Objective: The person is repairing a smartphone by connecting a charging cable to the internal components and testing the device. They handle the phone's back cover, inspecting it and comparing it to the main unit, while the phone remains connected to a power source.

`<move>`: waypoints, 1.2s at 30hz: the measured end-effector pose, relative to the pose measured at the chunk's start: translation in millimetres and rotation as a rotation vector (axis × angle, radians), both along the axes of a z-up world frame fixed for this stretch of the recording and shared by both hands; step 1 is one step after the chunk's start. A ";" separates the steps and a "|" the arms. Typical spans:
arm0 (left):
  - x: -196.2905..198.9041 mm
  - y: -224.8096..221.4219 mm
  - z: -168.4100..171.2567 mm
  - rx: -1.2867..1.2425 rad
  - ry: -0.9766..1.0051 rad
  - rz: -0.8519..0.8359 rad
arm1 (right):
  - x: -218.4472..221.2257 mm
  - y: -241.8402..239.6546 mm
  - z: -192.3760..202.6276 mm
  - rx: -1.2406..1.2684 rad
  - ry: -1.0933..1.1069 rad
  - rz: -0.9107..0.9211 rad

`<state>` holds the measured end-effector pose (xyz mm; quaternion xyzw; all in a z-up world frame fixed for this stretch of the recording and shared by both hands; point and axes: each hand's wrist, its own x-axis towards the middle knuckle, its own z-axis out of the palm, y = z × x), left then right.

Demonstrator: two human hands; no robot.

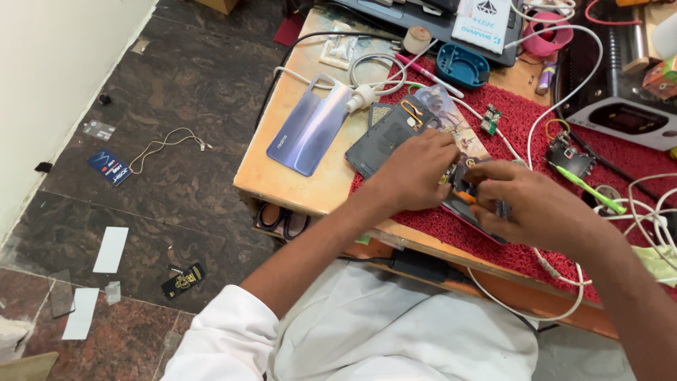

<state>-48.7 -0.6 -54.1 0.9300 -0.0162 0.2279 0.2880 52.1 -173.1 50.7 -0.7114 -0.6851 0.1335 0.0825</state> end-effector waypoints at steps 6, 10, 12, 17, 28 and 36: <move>-10.8 -15.4 -6.4 -0.088 -0.164 0.160 | 19.2 12.1 -7.7 -0.069 0.148 -0.203; -14.4 -18.0 -4.5 -0.142 -0.124 0.159 | 36.5 34.0 -28.3 0.003 0.054 -0.087; -16.6 -16.5 -1.4 -0.160 -0.122 0.152 | 35.1 37.1 -30.8 0.018 0.077 -0.078; -15.7 -15.4 -1.3 -0.184 -0.108 0.141 | 25.6 44.7 -29.5 -0.022 0.034 -0.109; -15.9 -15.1 -4.2 -0.176 -0.130 0.143 | 23.3 45.0 -27.7 -0.012 0.040 -0.115; -17.2 -15.3 -3.1 -0.199 -0.118 0.145 | 27.3 54.3 -44.5 -0.080 -0.058 -0.213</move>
